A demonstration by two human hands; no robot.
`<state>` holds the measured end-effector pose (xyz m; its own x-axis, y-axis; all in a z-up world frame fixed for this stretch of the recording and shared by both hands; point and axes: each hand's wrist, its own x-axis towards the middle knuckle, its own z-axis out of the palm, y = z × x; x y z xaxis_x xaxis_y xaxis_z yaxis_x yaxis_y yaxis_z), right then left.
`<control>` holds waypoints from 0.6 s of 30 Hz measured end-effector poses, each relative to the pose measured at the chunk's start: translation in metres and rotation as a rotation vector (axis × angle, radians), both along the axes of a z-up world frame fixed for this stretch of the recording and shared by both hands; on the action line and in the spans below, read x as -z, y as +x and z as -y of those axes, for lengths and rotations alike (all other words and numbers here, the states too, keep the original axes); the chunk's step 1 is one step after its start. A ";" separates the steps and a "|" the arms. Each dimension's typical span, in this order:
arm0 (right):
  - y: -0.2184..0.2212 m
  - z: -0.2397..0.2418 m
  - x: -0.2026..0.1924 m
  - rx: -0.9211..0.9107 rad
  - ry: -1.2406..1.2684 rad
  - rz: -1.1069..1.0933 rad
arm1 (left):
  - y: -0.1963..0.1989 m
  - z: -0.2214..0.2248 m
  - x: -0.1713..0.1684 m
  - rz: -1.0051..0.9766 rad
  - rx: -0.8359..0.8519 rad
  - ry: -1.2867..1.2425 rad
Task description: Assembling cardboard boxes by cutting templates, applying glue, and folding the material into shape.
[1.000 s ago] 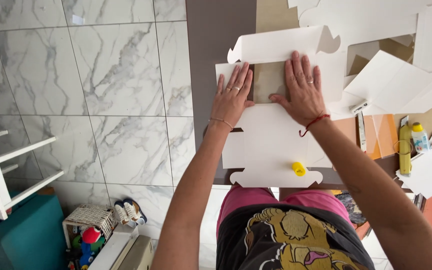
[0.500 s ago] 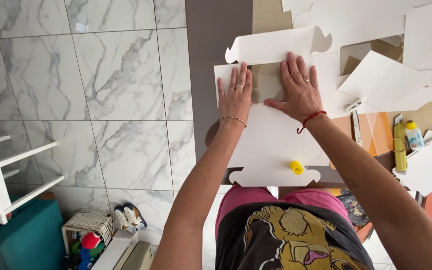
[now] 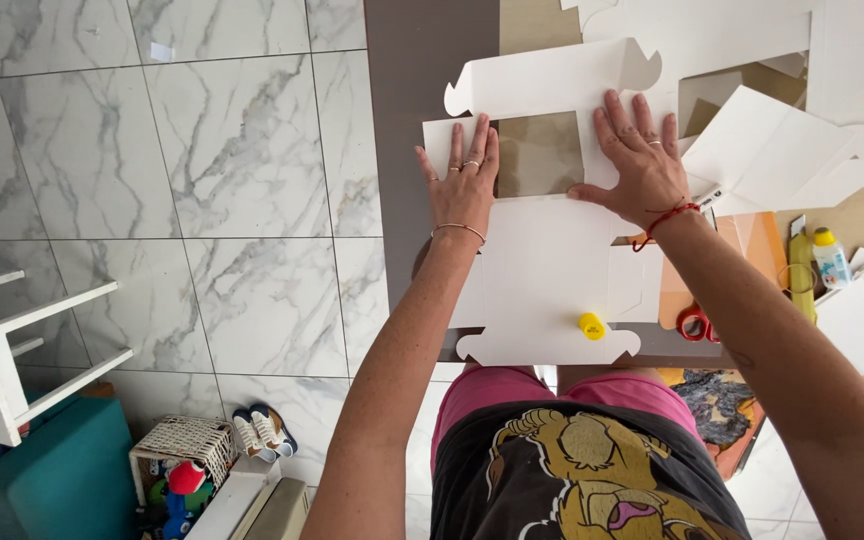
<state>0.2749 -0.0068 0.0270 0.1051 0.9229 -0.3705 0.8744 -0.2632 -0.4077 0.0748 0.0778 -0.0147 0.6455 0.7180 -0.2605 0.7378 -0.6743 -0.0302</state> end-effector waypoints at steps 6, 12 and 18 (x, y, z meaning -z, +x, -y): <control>0.003 -0.003 -0.002 -0.021 -0.052 0.044 | -0.001 -0.001 0.012 0.101 0.000 0.143; 0.017 0.025 0.022 0.069 0.031 0.017 | -0.039 0.009 -0.017 0.380 -0.043 -0.037; 0.024 0.132 0.042 0.640 0.163 -0.132 | -0.100 0.047 -0.017 0.809 -0.994 -0.453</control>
<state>0.2993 -0.1390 -0.0149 0.6132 0.7390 -0.2790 0.5064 -0.6388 -0.5792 -0.0257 0.0307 0.0025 -0.0067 0.9191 -0.3939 0.6194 0.3130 0.7199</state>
